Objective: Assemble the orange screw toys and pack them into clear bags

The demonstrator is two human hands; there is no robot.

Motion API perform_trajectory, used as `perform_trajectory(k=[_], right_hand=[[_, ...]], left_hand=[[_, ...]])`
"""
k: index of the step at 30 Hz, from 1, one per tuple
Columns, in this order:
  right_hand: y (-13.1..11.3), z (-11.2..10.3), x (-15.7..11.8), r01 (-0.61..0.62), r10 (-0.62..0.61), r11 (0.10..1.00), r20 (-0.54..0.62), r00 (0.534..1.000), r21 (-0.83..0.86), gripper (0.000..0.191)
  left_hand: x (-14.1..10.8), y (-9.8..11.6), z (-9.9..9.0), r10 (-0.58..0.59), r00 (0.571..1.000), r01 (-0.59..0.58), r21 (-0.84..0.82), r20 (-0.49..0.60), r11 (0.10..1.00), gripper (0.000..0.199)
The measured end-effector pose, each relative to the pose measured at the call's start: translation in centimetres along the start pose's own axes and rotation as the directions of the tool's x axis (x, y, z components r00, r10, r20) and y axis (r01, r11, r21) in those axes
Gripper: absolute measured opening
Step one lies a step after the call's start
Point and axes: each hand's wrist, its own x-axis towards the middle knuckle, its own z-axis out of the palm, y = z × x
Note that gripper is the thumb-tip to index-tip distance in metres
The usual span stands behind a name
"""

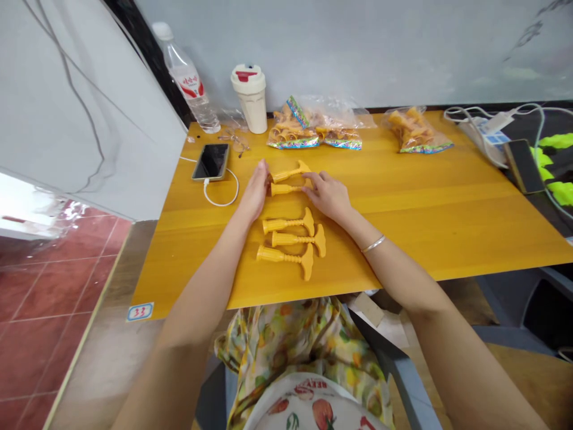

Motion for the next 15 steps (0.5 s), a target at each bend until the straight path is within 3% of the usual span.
perform_trajectory(k=[2,5,7,13,15], right_hand=[[-0.5,-0.6,-0.4,0.189,-0.191,0.98,0.026,0.981,0.066,0.034],[-1.3,-0.9,-1.0,0.425,-0.457,0.884,0.171,0.873,0.193,0.031],[-1.6,-0.5,-1.1,0.443,-0.474,0.879,0.222,0.852,0.177,0.029],[-1.3,0.1,-0.9,0.356,-0.364,0.931,0.127,0.923,0.082,0.03],[-1.7,-0.4,-1.3,0.415,-0.433,0.897,0.108,0.895,0.155,0.035]], left_hand=[[-0.1,0.0,0.2,-0.005,1.0,0.005,0.015,-0.003,1.0,0.087],[-0.1,-0.2,0.0,-0.022,1.0,0.022,0.024,-0.01,0.999,0.09],[-0.2,-0.3,-0.1,-0.023,1.0,0.024,0.023,-0.012,0.999,0.089],[-0.5,0.0,0.3,-0.077,0.996,0.075,-0.047,-0.035,0.996,0.081],[-0.6,0.2,0.4,-0.069,0.997,0.067,-0.058,-0.037,0.996,0.081]])
